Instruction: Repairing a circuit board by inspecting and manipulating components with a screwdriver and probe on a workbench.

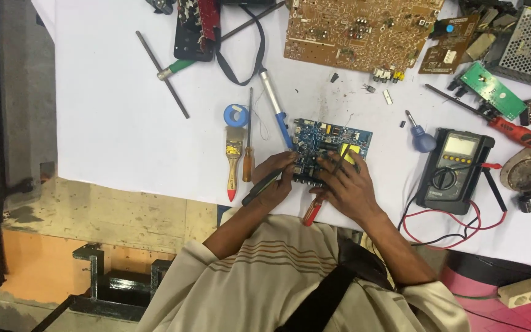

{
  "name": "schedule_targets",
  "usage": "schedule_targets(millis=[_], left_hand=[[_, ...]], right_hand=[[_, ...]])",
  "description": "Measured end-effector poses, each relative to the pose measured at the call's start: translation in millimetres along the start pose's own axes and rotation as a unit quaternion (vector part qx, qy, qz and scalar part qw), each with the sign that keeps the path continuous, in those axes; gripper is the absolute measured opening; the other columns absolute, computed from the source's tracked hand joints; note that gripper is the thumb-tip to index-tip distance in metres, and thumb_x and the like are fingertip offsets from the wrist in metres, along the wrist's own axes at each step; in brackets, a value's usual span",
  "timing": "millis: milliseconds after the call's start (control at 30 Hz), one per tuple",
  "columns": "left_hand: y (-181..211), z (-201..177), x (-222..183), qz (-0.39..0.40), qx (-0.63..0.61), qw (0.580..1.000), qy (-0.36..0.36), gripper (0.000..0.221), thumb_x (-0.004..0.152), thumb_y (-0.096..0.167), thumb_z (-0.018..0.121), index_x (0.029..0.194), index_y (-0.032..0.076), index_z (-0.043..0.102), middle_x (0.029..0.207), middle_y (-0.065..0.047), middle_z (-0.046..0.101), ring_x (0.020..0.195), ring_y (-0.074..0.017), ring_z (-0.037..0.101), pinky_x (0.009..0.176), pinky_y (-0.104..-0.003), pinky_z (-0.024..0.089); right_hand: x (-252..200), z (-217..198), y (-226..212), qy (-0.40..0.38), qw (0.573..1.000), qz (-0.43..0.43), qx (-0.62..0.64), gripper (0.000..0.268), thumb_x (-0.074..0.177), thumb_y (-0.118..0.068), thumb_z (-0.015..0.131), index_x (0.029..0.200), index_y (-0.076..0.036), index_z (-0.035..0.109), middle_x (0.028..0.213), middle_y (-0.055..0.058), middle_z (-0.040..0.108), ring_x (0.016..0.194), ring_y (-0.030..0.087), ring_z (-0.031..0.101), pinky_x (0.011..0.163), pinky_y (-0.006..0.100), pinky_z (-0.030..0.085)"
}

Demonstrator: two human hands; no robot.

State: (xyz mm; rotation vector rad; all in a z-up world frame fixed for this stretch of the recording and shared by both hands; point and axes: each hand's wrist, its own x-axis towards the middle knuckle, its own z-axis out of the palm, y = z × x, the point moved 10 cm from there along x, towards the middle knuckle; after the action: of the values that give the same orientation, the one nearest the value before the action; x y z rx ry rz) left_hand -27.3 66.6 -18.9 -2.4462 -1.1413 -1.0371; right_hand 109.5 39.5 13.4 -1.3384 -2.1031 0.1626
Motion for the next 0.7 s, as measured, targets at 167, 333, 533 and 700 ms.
schedule_targets(millis=[167, 333, 533, 700], left_hand=[[-39, 2, 10, -0.199, -0.378, 0.904, 0.005, 0.012, 0.096, 0.009, 0.075, 0.105, 0.001, 0.077, 0.103, -0.013, 0.077, 0.094, -0.0244, 0.077, 0.085, -0.035, 0.063], [-44, 14, 14, -0.219, -0.444, 0.869, -0.008, 0.014, 0.095, 0.006, 0.075, 0.108, 0.001, 0.078, 0.107, -0.012, 0.078, 0.100, -0.0225, 0.077, 0.091, -0.033, 0.062], [-42, 14, 55, -0.197, -0.456, 0.867, 0.038, 0.013, 0.094, 0.004, 0.075, 0.106, 0.004, 0.077, 0.104, -0.011, 0.079, 0.094, -0.0258, 0.078, 0.081, -0.034, 0.063], [-55, 40, 57, -0.239, -0.497, 0.831, 0.071, 0.016, 0.095, 0.001, 0.074, 0.111, 0.003, 0.077, 0.106, -0.009, 0.078, 0.097, -0.0206, 0.077, 0.082, -0.032, 0.062]], right_hand=[[3, 1, 6, 0.035, 0.998, 0.013, -0.053, 0.017, 0.092, -0.021, 0.076, 0.108, -0.014, 0.074, 0.131, 0.006, 0.072, 0.122, 0.033, 0.066, 0.111, 0.056, 0.046], [22, -12, 14, 0.052, 0.995, 0.033, -0.079, 0.016, 0.089, -0.012, 0.081, 0.105, -0.011, 0.076, 0.123, 0.010, 0.074, 0.113, 0.036, 0.069, 0.102, 0.053, 0.052], [33, -17, 24, 0.035, 0.996, 0.018, -0.078, 0.014, 0.093, -0.004, 0.071, 0.103, -0.014, 0.073, 0.120, 0.008, 0.074, 0.114, 0.038, 0.068, 0.098, 0.052, 0.055], [23, -16, 31, 0.016, 0.999, 0.029, -0.032, 0.020, 0.088, 0.000, 0.073, 0.104, -0.012, 0.073, 0.120, 0.008, 0.074, 0.119, 0.039, 0.067, 0.100, 0.054, 0.056]])
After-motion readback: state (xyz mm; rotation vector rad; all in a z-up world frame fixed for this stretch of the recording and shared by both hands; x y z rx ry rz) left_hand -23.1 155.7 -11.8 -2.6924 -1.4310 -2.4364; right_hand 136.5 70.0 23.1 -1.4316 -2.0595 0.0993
